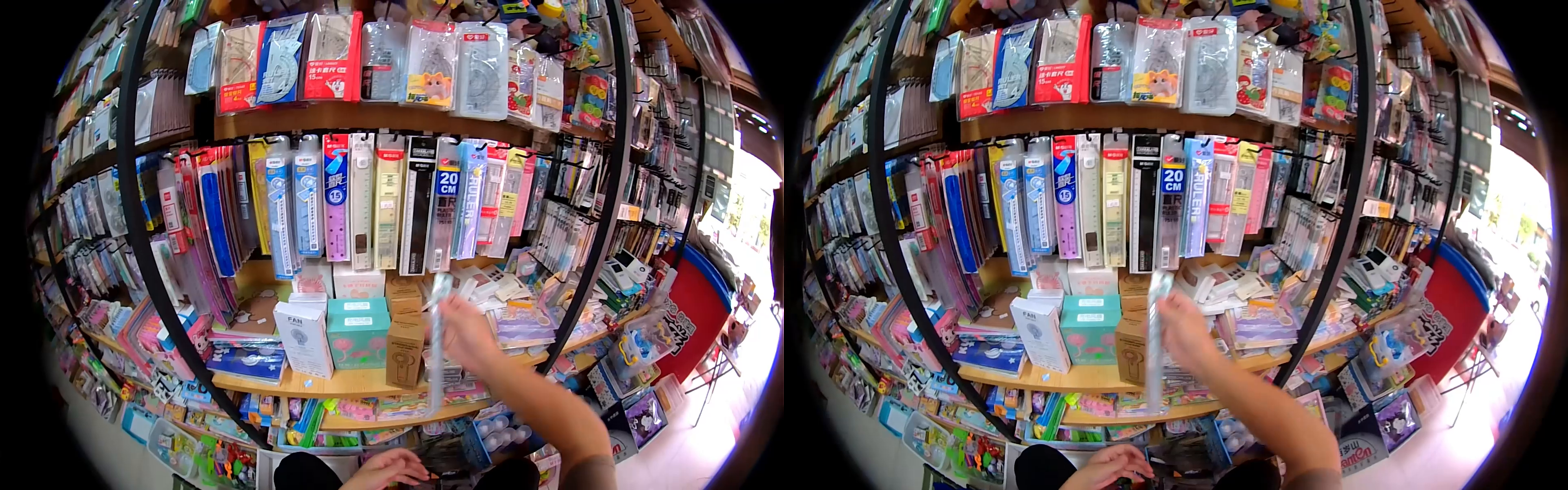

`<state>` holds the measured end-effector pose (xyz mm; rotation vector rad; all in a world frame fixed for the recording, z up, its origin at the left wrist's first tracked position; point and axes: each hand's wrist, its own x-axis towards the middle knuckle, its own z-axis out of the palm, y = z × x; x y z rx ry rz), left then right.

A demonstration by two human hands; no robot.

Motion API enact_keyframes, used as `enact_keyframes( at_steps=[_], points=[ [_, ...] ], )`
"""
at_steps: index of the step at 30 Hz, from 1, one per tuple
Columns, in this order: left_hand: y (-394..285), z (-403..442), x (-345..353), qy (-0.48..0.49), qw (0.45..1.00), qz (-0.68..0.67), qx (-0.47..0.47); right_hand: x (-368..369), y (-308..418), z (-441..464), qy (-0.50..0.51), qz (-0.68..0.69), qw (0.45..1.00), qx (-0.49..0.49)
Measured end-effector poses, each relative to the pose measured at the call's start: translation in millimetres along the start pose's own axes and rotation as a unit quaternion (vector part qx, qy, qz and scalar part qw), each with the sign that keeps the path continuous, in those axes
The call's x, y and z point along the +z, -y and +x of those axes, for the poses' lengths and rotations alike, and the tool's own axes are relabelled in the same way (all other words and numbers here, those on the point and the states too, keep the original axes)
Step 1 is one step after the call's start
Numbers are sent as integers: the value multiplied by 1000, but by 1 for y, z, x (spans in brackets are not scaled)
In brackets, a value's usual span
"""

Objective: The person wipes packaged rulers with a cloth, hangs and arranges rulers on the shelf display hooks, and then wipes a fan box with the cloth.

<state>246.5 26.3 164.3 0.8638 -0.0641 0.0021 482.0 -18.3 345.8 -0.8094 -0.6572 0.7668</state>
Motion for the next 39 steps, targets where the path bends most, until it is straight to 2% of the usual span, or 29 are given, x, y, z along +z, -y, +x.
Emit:
enact_keyframes(
  at_steps=[2,4,5,6,7,8,10,11,13,14,17,20,21,24,27,30,31,34,38,39],
  points=[
    [-5,-12,-18,-121,986,117,-16,-8,39,26,-83,-178,975,-100],
    [37,-22,-95,-225,957,168,70,9,82,38,-163,-305,925,-158],
    [10,-37,-72,-311,913,255,72,11,96,50,-194,-329,895,-229],
    [1,-50,-81,-359,800,475,77,14,108,62,-221,-351,860,-298],
    [12,-62,-115,-385,770,498,107,17,120,71,-211,-347,850,-335],
    [24,-76,-147,-393,798,435,143,18,132,80,-202,-342,840,-371],
    [24,-92,-149,-447,845,232,179,16,152,98,-208,-449,742,-452],
    [21,-96,-146,-455,847,195,193,15,157,105,-210,-498,685,-488],
    [13,-97,-137,-470,847,119,218,32,161,101,-233,-487,709,-454],
    [13,-97,-137,-472,846,138,206,40,162,101,-244,-481,720,-437],
    [16,-94,-143,-488,824,234,167,34,161,112,-268,-498,720,-402],
    [19,-95,-151,-454,794,372,157,36,158,110,-273,-512,715,-389],
    [19,-94,-151,-452,787,380,178,37,157,109,-272,-514,716,-386],
    [18,-92,-144,-468,806,317,180,12,153,126,-254,-658,576,-414],
    [25,-91,-157,-467,796,339,183,4,144,133,-269,-701,559,-352],
    [31,-88,-165,-446,806,325,213,3,138,123,-230,-708,601,-290],
    [29,-88,-164,-454,800,339,198,0,135,123,-213,-713,611,-269],
    [25,-88,-156,-468,782,376,165,-2,124,104,-215,-729,608,-231],
    [21,-91,-142,-471,769,398,166,-34,100,91,-246,-749,558,-259],
    [21,-91,-140,-473,768,400,165,-40,92,84,-236,-745,562,-269]
  ],
)
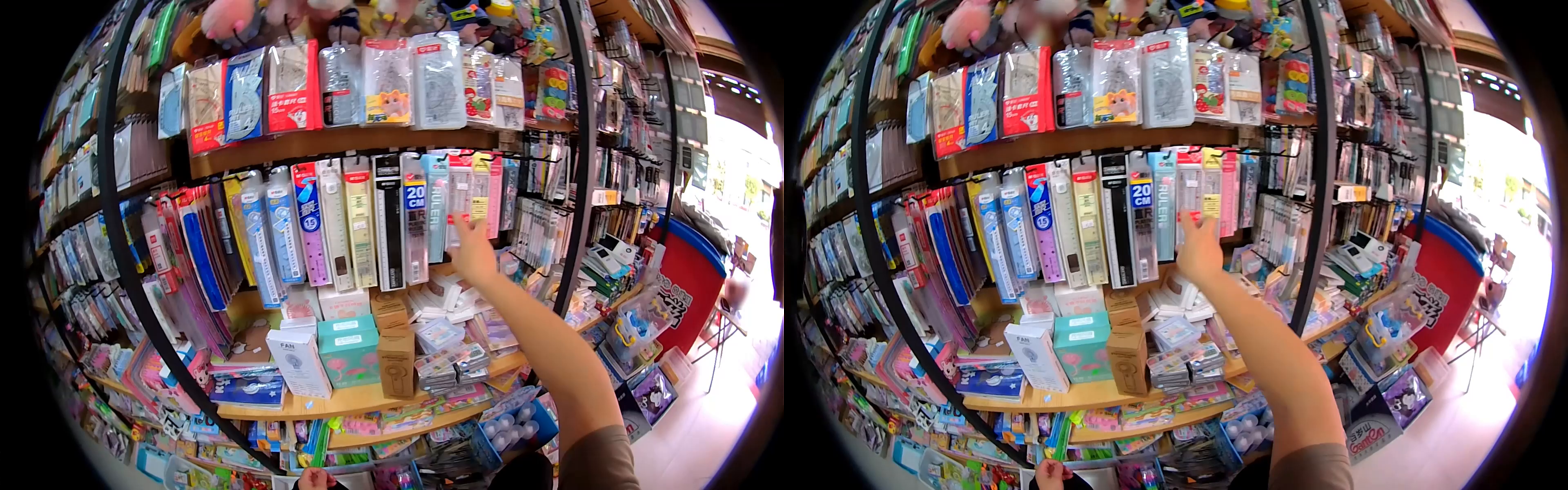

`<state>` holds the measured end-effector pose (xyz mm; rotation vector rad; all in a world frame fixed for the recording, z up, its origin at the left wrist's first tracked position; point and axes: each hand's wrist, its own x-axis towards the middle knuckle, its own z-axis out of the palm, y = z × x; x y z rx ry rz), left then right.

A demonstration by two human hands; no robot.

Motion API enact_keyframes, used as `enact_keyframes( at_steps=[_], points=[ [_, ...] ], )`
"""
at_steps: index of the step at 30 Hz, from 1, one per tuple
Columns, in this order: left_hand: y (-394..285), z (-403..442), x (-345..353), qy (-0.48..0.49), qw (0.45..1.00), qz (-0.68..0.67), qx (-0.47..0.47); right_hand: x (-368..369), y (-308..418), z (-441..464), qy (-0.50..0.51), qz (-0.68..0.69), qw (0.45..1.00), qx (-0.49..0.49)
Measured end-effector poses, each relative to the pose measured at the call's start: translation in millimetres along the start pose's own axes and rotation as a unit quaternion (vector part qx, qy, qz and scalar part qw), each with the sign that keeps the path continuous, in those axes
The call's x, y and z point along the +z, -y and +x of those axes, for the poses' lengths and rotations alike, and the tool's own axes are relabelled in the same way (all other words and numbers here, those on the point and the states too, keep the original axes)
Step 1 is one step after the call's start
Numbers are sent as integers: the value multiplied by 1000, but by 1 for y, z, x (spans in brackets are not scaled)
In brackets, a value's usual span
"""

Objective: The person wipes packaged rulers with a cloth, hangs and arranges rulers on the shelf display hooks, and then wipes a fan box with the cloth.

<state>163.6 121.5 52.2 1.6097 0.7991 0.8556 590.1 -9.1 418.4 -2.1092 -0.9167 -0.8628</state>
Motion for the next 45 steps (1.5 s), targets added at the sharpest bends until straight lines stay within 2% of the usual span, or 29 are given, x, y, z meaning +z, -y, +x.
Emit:
enact_keyframes(
  at_steps=[6,9,10,11,12,13,14,15,16,17,18,19,20,21,22,23,24,25,27,31,33,35,37,39,41,44,45],
  points=[
    [19,2,-4,5,998,69,-2,-11,-19,-111,-18,82,994,-72],
    [-1,-5,-1,4,1000,24,5,-7,-53,-191,12,139,990,-17],
    [-14,-8,-1,15,998,52,12,-4,-64,-221,35,138,990,0],
    [0,-4,-3,4,994,101,44,-7,-62,-257,46,210,973,85],
    [25,3,-8,-7,986,149,75,-8,-66,-293,51,185,974,117],
    [26,4,-8,-18,974,197,106,0,-79,-336,107,149,969,164],
    [26,3,-10,-6,974,215,75,12,-93,-383,107,150,970,155],
    [-4,-5,-3,-20,953,287,93,15,-103,-425,170,101,966,168],
    [-19,-6,-1,-12,928,350,127,22,-116,-470,262,122,932,218],
    [-26,-7,-2,-4,898,411,158,26,-118,-509,415,5,887,204],
    [-22,-6,-2,1,884,429,188,-11,-85,-489,409,18,901,144],
    [-12,-1,-8,47,873,456,169,36,-99,-533,269,154,925,218],
    [21,15,-14,28,858,468,209,28,-82,-524,264,253,853,372],
    [28,16,-14,8,841,480,249,19,-70,-514,250,339,749,512],
    [35,12,-13,17,856,474,206,26,-85,-522,308,266,817,409],
    [10,4,0,26,869,466,162,36,-100,-528,357,188,866,296],
    [8,1,4,30,849,502,165,36,-101,-526,347,217,852,327],
    [21,3,2,25,840,517,166,34,-101,-524,338,223,857,319],
    [20,-3,5,39,845,512,153,33,-99,-521,319,237,867,302],
    [8,-21,11,6,817,533,221,38,-90,-521,325,234,875,271],
    [-5,-30,12,1,809,544,225,34,-83,-519,320,231,877,275],
    [-12,-39,9,10,819,531,218,45,-95,-536,270,214,916,204],
    [-17,-47,5,22,829,518,211,41,-92,-534,231,218,930,187],
    [-19,-57,0,35,836,501,221,33,-87,-529,266,206,917,215],
    [-30,-72,-2,53,838,499,214,29,-80,-527,246,328,884,225],
    [-33,-98,-6,97,855,462,216,40,-82,-534,270,302,892,201],
    [-36,-107,-8,113,856,457,212,43,-82,-537,305,285,888,193]
  ],
)
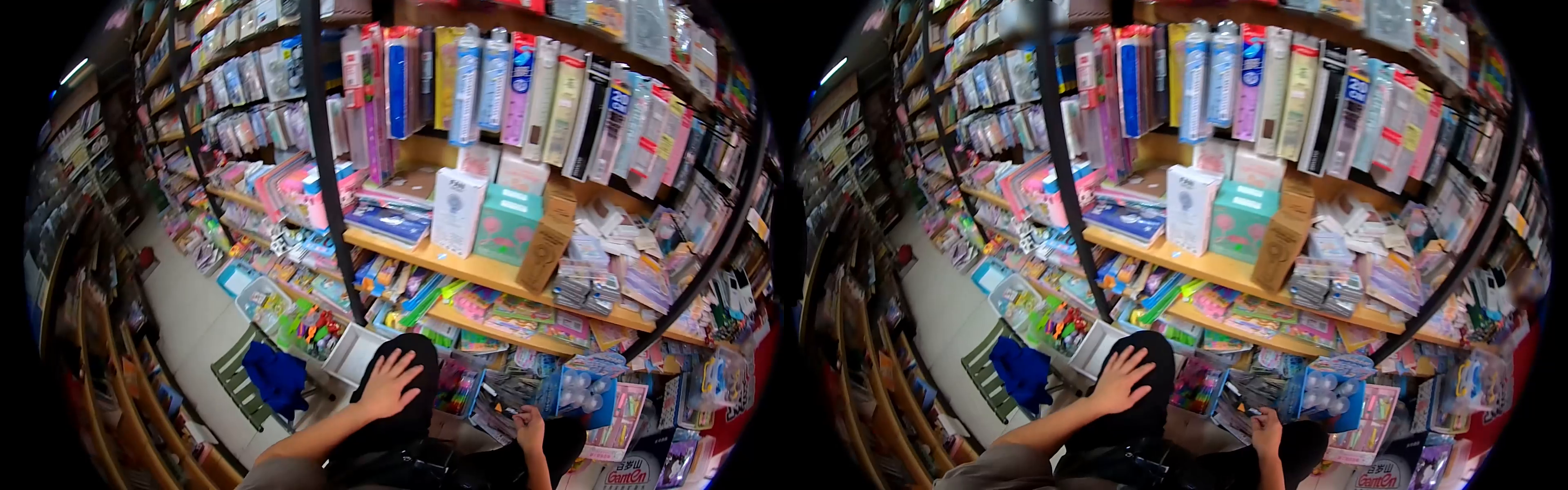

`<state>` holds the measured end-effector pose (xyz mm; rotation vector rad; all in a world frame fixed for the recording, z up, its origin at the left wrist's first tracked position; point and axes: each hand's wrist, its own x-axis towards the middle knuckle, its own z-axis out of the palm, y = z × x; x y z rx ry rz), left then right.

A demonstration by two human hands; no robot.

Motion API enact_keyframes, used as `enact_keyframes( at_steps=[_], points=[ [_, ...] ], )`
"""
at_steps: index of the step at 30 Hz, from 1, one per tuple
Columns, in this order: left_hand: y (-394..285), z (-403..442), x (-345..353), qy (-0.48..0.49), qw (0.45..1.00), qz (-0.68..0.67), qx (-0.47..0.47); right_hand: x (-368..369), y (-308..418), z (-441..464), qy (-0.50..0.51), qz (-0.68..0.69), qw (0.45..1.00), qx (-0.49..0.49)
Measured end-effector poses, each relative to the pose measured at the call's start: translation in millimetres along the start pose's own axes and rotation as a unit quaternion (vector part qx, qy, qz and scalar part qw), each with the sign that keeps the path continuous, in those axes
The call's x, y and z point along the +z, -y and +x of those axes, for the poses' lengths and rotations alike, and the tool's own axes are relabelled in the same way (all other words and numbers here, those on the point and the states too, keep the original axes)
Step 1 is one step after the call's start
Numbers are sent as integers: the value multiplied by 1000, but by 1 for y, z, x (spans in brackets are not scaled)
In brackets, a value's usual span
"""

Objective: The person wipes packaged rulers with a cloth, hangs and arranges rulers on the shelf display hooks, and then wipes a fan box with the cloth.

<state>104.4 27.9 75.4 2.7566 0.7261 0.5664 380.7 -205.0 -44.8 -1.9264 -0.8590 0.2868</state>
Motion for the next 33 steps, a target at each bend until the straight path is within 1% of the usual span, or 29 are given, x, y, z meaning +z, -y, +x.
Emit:
enact_keyframes(
  at_steps=[2,3,8,10,12,13,15,16,17,18,19,20,21,22,23,24,25,26,27,28,30,32,33],
  points=[
    [-5,-17,4,19,999,-45,18,3,-9,1,61,-49,997,17],
    [-8,-24,3,25,997,-73,25,1,10,1,84,-68,993,43],
    [-15,-44,9,45,982,-176,55,7,8,4,144,-133,980,18],
    [-8,-46,16,25,971,-234,46,6,8,2,160,-160,974,16],
    [9,-53,29,5,966,-252,-47,5,4,0,165,-195,967,18],
    [25,-58,38,-17,972,-217,-87,4,6,0,172,-205,963,24],
    [78,-81,61,-102,979,-105,-145,0,13,-2,180,-222,958,37],
    [116,-103,84,-163,971,30,-170,0,14,-2,184,-228,955,43],
    [144,-113,73,-105,960,89,-246,-1,16,-2,185,-234,953,50],
    [145,-111,47,-85,913,125,-380,-3,16,-3,185,-240,951,58],
    [157,-114,21,-37,880,131,-455,-3,13,-2,185,-233,953,52],
    [181,-133,30,-66,839,175,-510,-2,6,-3,185,-225,956,46],
    [189,-145,22,-77,804,178,-562,-1,3,-3,184,-216,958,39],
    [194,-155,21,-86,780,133,-606,-1,3,-2,189,-228,954,46],
    [216,-175,33,-21,765,96,-636,0,6,-1,194,-239,950,53],
    [217,-179,37,-37,776,126,-617,0,7,1,198,-249,946,59],
    [220,-178,41,-58,789,121,-599,3,2,1,186,-242,951,46],
    [223,-185,50,-91,807,159,-562,2,4,1,193,-238,949,68],
    [220,-185,47,-67,810,147,-564,2,9,1,185,-226,954,71],
    [220,-188,48,-86,821,158,-542,1,13,1,178,-214,958,73],
    [227,-196,50,-100,823,151,-538,0,12,-1,179,-207,958,88],
    [245,-209,59,-194,830,119,-510,0,9,-2,182,-201,958,96],
    [251,-207,54,-241,813,57,-528,0,8,-1,184,-199,958,95]
  ],
)
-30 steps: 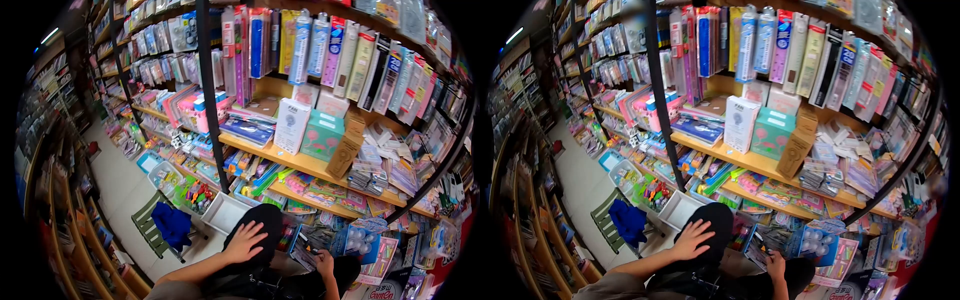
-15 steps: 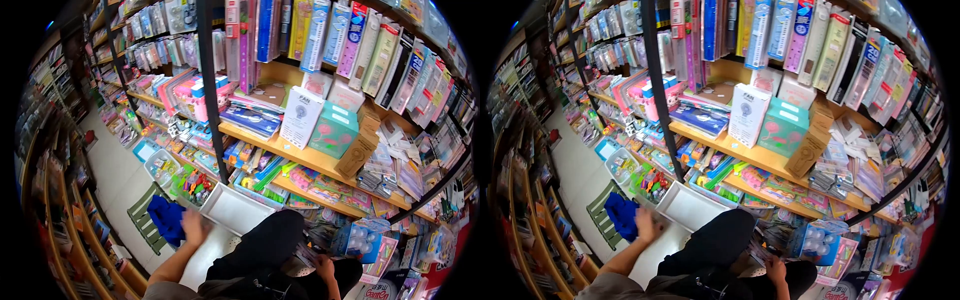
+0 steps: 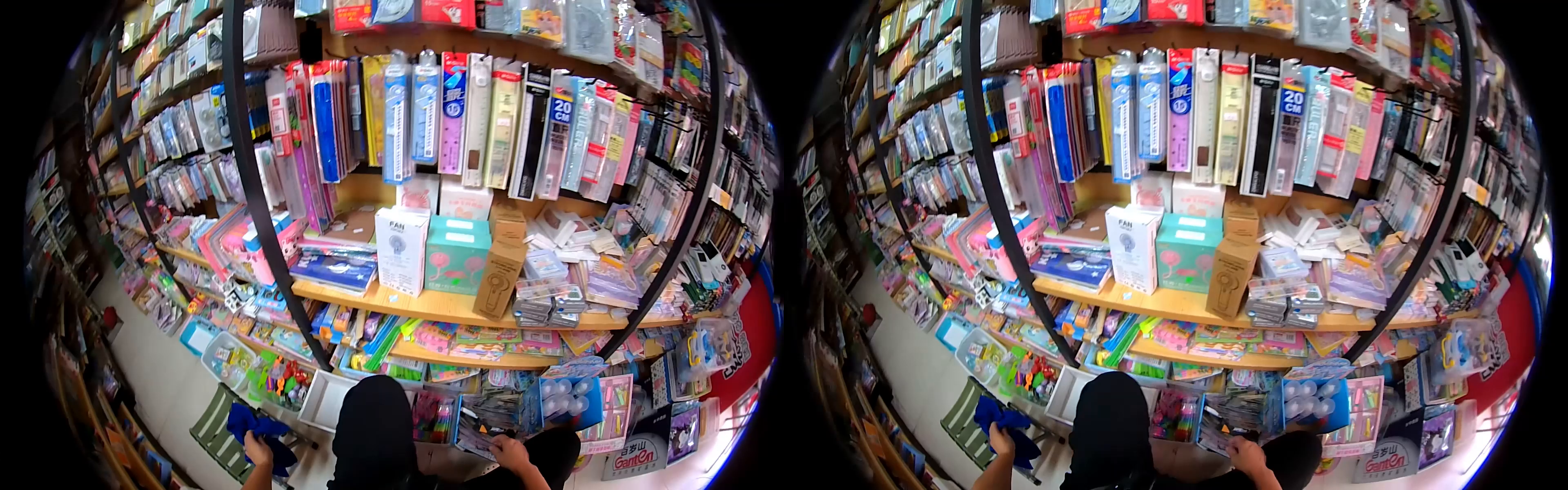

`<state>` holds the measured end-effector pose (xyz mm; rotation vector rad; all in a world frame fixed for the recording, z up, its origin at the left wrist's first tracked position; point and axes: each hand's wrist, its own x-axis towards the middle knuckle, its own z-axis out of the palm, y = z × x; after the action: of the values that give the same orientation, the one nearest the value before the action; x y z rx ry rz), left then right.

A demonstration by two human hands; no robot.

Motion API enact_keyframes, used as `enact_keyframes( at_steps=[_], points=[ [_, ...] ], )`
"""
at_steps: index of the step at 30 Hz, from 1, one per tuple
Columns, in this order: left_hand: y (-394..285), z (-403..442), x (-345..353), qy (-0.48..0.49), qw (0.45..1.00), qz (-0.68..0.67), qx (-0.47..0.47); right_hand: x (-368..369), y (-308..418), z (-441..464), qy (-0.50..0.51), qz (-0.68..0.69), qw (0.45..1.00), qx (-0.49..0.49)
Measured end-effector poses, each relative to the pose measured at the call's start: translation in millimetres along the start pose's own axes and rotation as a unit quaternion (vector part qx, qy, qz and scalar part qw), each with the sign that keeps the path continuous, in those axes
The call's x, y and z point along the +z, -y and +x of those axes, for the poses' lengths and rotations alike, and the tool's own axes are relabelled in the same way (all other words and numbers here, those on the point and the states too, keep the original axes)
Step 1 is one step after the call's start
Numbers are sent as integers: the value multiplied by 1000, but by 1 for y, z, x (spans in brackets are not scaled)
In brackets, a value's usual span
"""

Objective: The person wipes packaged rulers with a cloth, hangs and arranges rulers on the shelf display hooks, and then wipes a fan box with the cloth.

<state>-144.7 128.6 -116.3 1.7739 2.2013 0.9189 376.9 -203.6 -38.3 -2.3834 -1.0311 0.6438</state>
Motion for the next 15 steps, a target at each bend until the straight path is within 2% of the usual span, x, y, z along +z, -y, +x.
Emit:
enact_keyframes(
  at_steps=[1,2,3,5,7,8,9,10,12,13,14,15],
  points=[
    [-4,7,-3,-7,997,-70,-42,-1,-1,2,2,1,1000,-2],
    [-4,17,4,-75,987,-131,-58,-2,-1,2,-23,9,998,-54],
    [-1,31,17,-153,973,-133,-113,5,-12,8,-6,105,994,-43],
    [-7,61,29,-167,952,-227,-120,21,-38,26,33,290,956,-27],
    [-82,65,-12,-44,928,-358,-97,-1,-16,26,67,398,914,31],
    [-104,71,-5,-68,912,-391,-102,-9,-9,27,77,433,897,54],
    [-151,62,-25,-33,899,-433,-57,-16,-1,29,87,466,877,76],
    [-185,54,-26,19,825,-560,-80,-25,9,29,113,476,868,84],
    [-263,18,-59,104,896,-430,46,-32,30,36,148,537,827,78],
    [-309,-12,-77,155,882,-442,51,-34,42,38,166,566,804,75],
    [-325,-29,-67,185,894,-382,145,-36,59,38,183,589,786,47],
    [-354,-56,-77,210,874,-354,256,-38,77,37,180,622,761,34]
  ],
)
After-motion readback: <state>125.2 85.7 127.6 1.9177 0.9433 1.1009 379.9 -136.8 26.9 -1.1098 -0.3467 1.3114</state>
